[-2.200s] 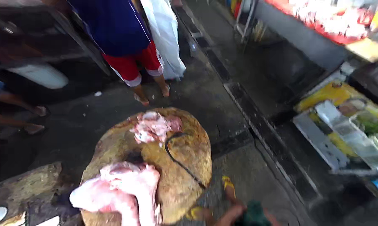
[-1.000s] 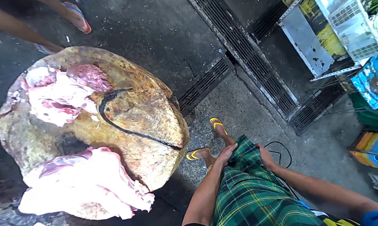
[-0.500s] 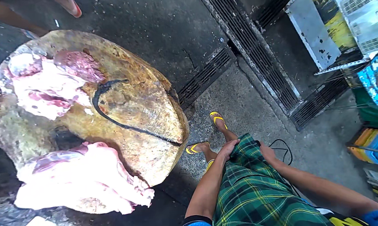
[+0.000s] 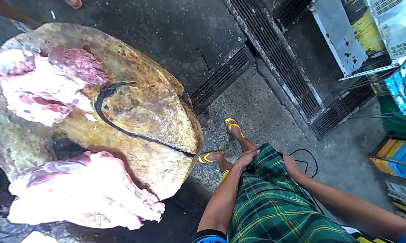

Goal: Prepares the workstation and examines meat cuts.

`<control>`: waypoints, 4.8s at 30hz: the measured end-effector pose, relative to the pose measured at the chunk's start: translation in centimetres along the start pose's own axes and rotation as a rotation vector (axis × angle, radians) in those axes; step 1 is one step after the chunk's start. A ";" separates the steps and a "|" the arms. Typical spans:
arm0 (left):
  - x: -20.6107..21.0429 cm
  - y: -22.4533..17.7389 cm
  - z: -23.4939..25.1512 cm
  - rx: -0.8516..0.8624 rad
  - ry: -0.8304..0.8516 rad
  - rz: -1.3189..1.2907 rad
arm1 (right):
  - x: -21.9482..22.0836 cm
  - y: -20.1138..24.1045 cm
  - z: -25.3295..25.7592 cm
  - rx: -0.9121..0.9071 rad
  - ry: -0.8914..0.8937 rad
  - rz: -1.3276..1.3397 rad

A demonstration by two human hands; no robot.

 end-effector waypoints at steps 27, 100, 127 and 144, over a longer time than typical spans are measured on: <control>-3.0 2.1 -1.1 0.055 -0.055 -0.123 | -9.1 29.0 -4.5 -0.756 0.087 -0.116; -2.3 1.2 -0.8 0.062 -0.022 0.106 | 0.5 3.2 -4.1 -0.134 0.205 0.456; -1.3 0.6 -2.9 -0.041 -0.026 0.057 | 3.8 2.8 -2.3 -0.257 0.410 0.025; -1.2 0.4 -2.1 0.032 -0.047 0.157 | 5.7 0.0 -0.3 -0.186 0.590 -0.088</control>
Point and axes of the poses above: each hand's wrist, its own z-axis towards the middle knuckle, its own x-axis out of the palm, y = z × x, the point moved 10 cm from there along z, towards the middle knuckle, and after that the axes turned 1 degree about y, right-handed, at the moved point
